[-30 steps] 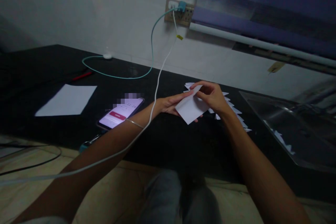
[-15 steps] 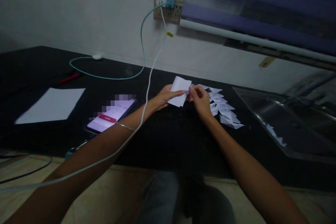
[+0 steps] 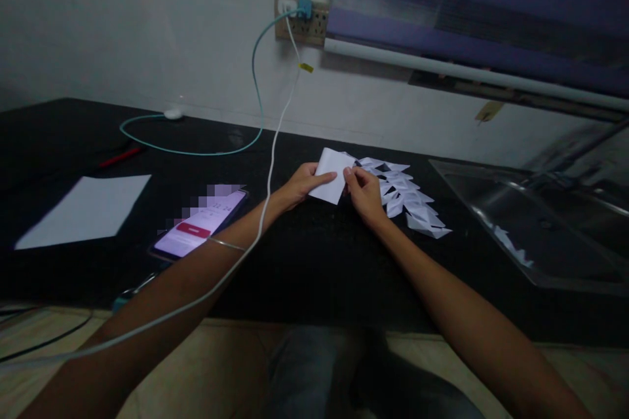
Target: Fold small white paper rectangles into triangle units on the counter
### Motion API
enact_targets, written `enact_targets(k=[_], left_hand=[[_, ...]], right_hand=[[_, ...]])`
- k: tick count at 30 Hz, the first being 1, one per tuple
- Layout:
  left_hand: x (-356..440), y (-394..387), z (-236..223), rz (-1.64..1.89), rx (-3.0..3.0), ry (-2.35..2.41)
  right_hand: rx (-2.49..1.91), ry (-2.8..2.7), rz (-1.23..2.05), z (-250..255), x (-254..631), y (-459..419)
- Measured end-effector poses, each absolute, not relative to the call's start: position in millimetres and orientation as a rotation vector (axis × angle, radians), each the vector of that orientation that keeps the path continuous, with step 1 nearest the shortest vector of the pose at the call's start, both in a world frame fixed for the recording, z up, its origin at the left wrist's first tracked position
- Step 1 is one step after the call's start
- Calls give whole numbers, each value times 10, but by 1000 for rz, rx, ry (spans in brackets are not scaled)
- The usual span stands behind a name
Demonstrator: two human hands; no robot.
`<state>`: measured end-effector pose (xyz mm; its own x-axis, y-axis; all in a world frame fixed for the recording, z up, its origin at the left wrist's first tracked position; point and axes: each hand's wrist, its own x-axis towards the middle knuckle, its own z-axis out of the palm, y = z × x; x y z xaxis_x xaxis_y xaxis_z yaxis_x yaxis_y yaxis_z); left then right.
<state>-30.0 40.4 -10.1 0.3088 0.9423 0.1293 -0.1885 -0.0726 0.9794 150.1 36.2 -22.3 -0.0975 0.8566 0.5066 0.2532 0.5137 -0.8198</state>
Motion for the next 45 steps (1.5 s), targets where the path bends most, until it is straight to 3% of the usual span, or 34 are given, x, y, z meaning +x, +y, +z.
enact_targets(k=[25, 36, 45], left_hand=[[-274, 391, -105, 1162, 1401, 831], [-329, 430, -135, 1019, 1336, 752], [-366, 433, -124, 1206, 1297, 842]], right_hand=[[-947, -1633, 659, -184, 1508, 366], [-964, -1607, 508, -140, 1589, 407], [-940, -1645, 767, -211, 1572, 442]])
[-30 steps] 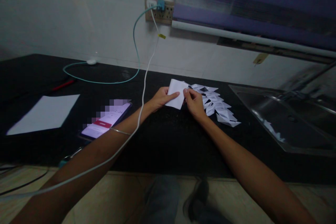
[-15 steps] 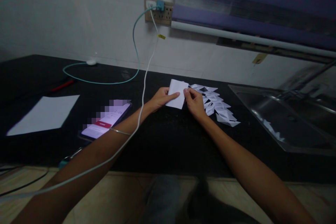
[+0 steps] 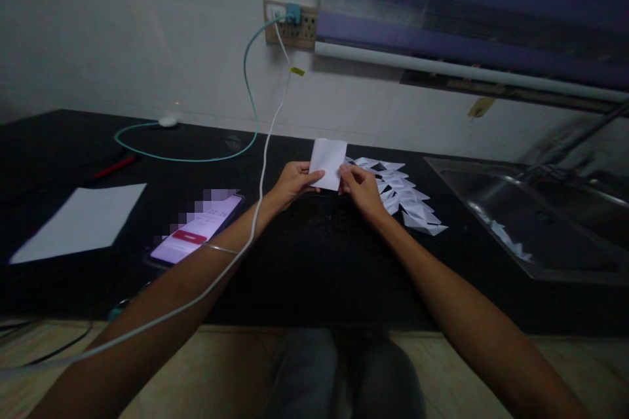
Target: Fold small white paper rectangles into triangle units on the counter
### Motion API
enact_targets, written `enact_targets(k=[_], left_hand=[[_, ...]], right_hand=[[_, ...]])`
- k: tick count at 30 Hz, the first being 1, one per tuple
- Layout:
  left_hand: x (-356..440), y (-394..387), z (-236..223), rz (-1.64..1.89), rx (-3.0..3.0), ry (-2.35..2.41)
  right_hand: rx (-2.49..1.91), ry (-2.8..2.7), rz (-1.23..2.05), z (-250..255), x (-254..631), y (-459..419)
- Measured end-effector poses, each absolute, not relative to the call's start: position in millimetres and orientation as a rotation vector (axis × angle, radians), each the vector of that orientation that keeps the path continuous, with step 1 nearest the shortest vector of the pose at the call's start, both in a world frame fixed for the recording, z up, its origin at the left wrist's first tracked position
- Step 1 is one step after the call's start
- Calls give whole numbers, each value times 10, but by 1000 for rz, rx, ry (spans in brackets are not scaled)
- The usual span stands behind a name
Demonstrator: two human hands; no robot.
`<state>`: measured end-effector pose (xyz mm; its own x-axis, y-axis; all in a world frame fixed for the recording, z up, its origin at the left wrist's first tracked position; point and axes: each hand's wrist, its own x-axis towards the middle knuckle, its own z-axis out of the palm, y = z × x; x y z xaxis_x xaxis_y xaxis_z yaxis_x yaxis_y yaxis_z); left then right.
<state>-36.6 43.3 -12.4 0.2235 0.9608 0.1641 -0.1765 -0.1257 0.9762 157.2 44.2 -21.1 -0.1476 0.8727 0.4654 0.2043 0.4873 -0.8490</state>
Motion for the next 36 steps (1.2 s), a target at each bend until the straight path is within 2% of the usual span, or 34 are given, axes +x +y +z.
enact_targets(k=[11, 24, 36], left_hand=[[-336, 447, -113, 1160, 1389, 882], [-342, 420, -98, 1078, 1889, 911], [-399, 531, -197, 1115, 1721, 903]], right_hand=[[-972, -1683, 728, -193, 1611, 434], [-1005, -1553, 788, -236, 1624, 486], [-949, -1690, 982, -240, 1702, 495]])
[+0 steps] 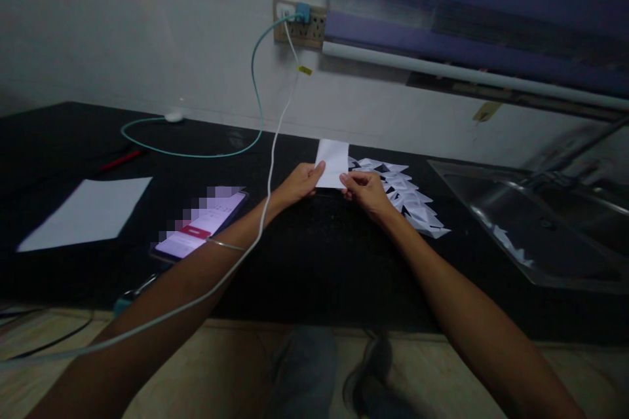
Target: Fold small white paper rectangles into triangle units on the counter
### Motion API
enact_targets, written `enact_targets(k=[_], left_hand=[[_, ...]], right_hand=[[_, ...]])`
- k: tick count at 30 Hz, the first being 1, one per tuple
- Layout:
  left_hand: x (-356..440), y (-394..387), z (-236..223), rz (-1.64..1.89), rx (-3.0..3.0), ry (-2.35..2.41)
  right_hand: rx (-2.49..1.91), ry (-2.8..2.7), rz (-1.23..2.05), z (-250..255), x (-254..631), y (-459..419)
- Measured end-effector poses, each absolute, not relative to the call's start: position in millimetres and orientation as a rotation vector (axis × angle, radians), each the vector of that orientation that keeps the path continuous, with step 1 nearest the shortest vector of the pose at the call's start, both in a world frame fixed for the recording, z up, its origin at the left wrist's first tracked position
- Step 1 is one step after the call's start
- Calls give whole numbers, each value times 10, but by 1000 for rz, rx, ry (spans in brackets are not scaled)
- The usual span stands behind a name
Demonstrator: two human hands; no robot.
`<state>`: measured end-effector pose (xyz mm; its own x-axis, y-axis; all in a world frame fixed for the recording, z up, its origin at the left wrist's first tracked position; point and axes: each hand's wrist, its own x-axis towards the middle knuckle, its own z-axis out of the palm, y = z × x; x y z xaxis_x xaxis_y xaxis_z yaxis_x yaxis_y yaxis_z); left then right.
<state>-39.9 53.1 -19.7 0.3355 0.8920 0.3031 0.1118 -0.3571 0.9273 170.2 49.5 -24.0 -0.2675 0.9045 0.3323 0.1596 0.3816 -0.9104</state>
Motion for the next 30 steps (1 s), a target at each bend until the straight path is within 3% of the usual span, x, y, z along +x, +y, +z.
enact_targets(k=[30], left_hand=[[-393, 638, -214, 1518, 1548, 1079]], right_hand=[[-997, -1908, 1033, -105, 1597, 314]])
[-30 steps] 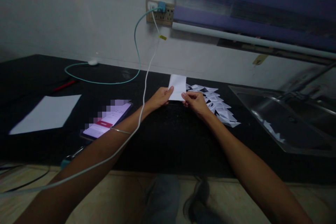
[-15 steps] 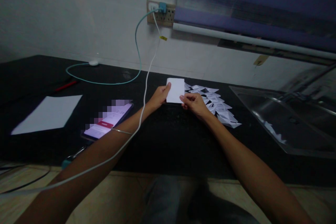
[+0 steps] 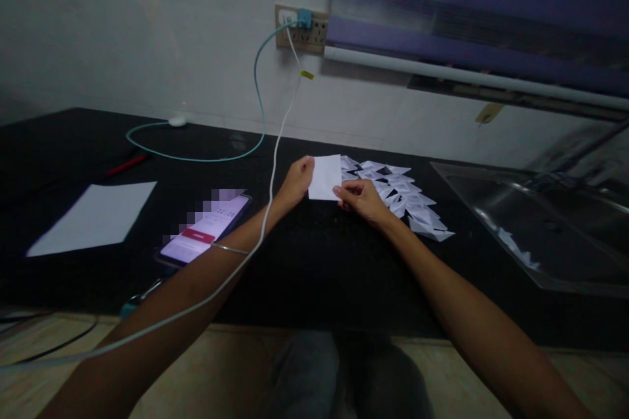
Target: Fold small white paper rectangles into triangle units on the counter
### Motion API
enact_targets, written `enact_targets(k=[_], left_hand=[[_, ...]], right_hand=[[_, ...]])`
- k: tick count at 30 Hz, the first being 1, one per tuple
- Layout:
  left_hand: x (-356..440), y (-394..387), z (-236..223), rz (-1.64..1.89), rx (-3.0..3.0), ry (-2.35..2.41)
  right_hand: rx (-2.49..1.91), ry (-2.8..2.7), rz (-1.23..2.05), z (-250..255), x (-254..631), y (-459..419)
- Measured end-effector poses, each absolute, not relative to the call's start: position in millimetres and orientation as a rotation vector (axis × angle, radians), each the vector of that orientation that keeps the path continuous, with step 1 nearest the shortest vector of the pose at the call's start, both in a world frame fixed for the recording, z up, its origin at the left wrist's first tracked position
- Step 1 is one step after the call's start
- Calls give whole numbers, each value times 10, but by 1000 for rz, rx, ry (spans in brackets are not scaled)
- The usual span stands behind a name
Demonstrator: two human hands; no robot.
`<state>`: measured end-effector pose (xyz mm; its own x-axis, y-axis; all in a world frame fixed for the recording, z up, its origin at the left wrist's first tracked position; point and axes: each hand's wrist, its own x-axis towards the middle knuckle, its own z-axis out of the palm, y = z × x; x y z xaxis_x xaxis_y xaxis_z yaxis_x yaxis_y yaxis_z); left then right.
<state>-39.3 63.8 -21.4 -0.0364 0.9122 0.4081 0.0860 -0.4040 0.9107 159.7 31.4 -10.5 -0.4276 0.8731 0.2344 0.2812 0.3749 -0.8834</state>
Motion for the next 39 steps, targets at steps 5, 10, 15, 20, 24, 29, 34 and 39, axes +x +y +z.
enact_targets(k=[5, 10, 15, 20, 24, 29, 34, 39], left_hand=[[-384, 566, -128, 1500, 1561, 1087], [-339, 470, -76, 1394, 1522, 964], [-359, 459, -101, 1124, 1452, 767], [-410, 469, -78, 1128, 1435, 735], [-408, 450, -59, 1168, 1427, 738], [-391, 435, -41, 1163, 1385, 725], [-399, 463, -57, 1185, 1398, 802], [-422, 449, -68, 1224, 1412, 799]], right_hand=[[-1023, -1907, 1039, -142, 1598, 319], [-988, -1746, 1050, -247, 1579, 381], [-963, -1427, 999, -262, 1568, 444], [-914, -1290, 1054, -257, 1577, 479], [-899, -1291, 1062, -282, 1583, 499], [-906, -1299, 1048, -266, 1575, 486], [-873, -1304, 1075, -208, 1567, 445], [-860, -1313, 1081, -203, 1586, 445]])
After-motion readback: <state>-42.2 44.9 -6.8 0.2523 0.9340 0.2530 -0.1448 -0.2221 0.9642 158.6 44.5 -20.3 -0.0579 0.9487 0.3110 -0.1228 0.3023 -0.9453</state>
